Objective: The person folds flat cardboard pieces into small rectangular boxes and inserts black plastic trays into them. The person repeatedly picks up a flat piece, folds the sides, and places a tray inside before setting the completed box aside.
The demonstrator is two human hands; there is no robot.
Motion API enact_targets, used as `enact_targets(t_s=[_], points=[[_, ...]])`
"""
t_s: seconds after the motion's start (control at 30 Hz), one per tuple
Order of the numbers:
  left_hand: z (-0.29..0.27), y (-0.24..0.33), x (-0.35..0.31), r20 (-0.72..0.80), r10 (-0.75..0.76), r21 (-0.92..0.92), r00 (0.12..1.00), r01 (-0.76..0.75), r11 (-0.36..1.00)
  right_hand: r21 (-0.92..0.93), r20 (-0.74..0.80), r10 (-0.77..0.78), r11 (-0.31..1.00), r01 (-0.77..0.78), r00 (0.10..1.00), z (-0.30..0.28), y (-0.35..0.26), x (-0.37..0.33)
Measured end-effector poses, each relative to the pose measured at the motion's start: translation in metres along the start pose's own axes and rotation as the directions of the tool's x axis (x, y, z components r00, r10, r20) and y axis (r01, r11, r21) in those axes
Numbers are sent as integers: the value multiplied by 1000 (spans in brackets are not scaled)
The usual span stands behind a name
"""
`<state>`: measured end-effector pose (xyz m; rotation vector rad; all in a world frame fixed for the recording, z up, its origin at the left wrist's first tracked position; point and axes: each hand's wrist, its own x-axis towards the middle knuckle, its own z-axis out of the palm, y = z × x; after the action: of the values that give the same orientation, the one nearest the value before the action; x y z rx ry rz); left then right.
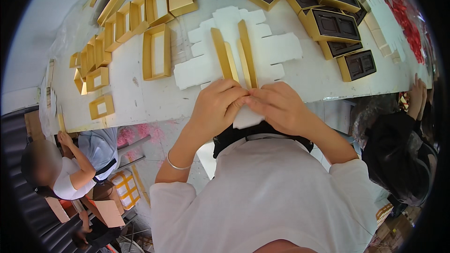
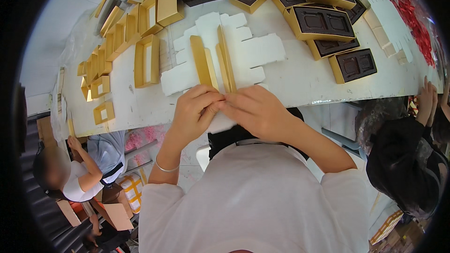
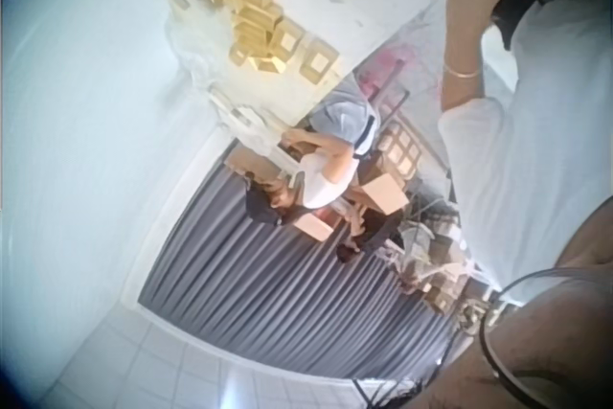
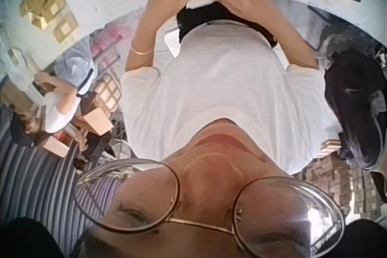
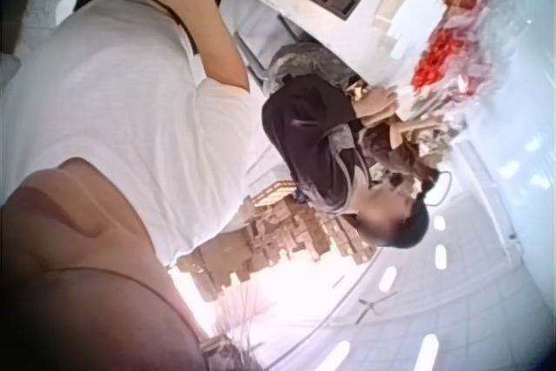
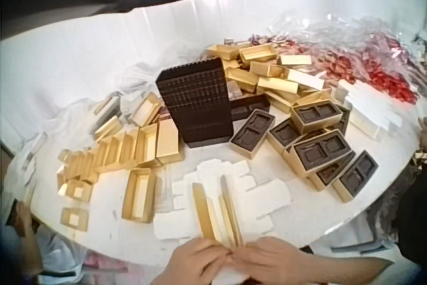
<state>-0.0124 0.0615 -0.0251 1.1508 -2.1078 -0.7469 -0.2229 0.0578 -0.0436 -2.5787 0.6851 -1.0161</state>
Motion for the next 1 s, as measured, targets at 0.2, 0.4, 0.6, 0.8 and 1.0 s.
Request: enact_targets(t_s=[0.2, 0.4, 0.6, 0.8, 1.0], points=[[-13, -5, 2, 156, -107, -501, 982, 172, 848, 536, -102, 479, 765, -357, 872, 11, -3, 18], [10, -4, -1, -60, -155, -418, 986, 116, 901, 197, -77, 405, 902, -384, 911, 9, -8, 21], [5, 7, 9, 14, -69, -153, 997, 71, 986, 5, -106, 221, 975, -221, 970, 12, -1, 12], [14, 7, -2, -87, -76, -90, 993, 69, 994, -88, -27, 139, 986, -141, 990, 6, 4, 21], [19, 9, -9, -172, -35, 104, 984, 53, 993, -40, 227, 256, 966, -254, 940, -4, 7, 28]])
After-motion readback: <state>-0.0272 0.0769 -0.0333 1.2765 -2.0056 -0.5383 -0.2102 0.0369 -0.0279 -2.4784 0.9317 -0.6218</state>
